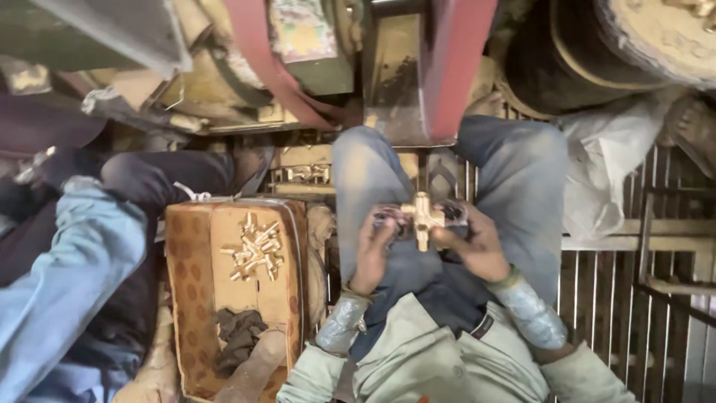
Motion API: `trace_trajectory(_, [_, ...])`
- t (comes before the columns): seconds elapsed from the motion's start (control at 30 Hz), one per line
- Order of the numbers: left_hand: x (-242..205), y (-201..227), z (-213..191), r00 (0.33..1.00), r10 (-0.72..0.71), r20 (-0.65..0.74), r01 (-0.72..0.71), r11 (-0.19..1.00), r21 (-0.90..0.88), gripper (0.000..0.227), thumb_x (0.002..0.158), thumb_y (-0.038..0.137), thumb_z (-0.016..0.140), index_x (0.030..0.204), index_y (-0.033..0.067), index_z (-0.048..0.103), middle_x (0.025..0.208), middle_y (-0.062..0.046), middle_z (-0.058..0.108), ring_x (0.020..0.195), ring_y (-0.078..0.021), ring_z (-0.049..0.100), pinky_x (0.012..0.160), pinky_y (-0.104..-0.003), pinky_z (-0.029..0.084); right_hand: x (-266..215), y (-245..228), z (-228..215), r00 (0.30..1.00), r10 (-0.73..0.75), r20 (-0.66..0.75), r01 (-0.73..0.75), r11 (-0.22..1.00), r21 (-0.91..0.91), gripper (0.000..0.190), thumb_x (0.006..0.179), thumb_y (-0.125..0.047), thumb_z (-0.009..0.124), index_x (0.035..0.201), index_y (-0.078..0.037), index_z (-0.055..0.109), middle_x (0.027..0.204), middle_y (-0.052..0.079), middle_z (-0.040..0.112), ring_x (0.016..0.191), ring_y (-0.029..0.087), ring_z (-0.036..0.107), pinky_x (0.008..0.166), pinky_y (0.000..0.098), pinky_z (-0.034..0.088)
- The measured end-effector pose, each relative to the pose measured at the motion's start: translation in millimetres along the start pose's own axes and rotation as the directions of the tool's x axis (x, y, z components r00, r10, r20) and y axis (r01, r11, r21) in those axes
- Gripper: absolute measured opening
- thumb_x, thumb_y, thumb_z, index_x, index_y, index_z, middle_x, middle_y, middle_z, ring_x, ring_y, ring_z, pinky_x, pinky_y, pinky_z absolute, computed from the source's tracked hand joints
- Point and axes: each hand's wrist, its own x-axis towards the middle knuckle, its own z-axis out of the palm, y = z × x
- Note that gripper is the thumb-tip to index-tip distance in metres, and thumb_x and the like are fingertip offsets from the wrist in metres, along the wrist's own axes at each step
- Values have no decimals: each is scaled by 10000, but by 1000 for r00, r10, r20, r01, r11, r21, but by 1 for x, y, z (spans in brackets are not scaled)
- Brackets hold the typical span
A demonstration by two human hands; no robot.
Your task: The person sits on the floor and repeatedly picks up small brass-colored metal parts from a wooden tray. They press each part against a moving red sanding belt to smooth its surface, then place it into a large container to the right.
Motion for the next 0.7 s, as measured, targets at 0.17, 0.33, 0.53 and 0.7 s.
trace_trajectory(0.17, [14, 47, -12, 946, 115, 303, -182, 962, 205, 278, 1051, 177, 532, 1228, -21, 613, 1263, -95, 645, 1199, -207, 609, 1075, -344, 469, 5, -11, -11, 973, 23, 229, -26, 1000, 8, 423, 881, -157, 794, 1256, -32, 643, 1123, 22, 707, 1034, 100, 632, 927, 289, 514])
trace_trajectory(0.33, [20, 71, 1, 901, -74, 427, -238, 739, 631, 236, 1045, 147, 604, 1238, 11, 609, 1123, -55, 661, 1052, -159, 644, 964, -307, 516, 8, 14, -24, 946, -33, 322, 58, 996, -68, 393, 917, -161, 782, 1269, -40, 656, 1123, 20, 707, 1008, 101, 656, 891, 282, 538])
trace_trajectory(0.53, [26, 31, 15, 979, 140, 151, -195, 862, 467, 229, 1061, 159, 603, 1243, 20, 613, 1119, -42, 654, 1041, -117, 602, 942, -278, 501, -17, 52, -41, 950, 247, 191, -292, 919, 266, 544, 1020, -284, 606, 1482, -21, 492, 1140, 1, 655, 904, 59, 607, 760, 235, 511])
trace_trajectory(0.7, [33, -34, 44, 982, 190, -22, -165, 899, 406, 275, 1106, 217, 591, 1293, 15, 589, 1149, -36, 640, 1076, -121, 591, 966, -290, 495, -17, 57, -5, 928, 367, -66, -257, 759, 598, 485, 1046, -289, 591, 1456, -48, 496, 1138, -6, 615, 989, 73, 572, 846, 242, 471])
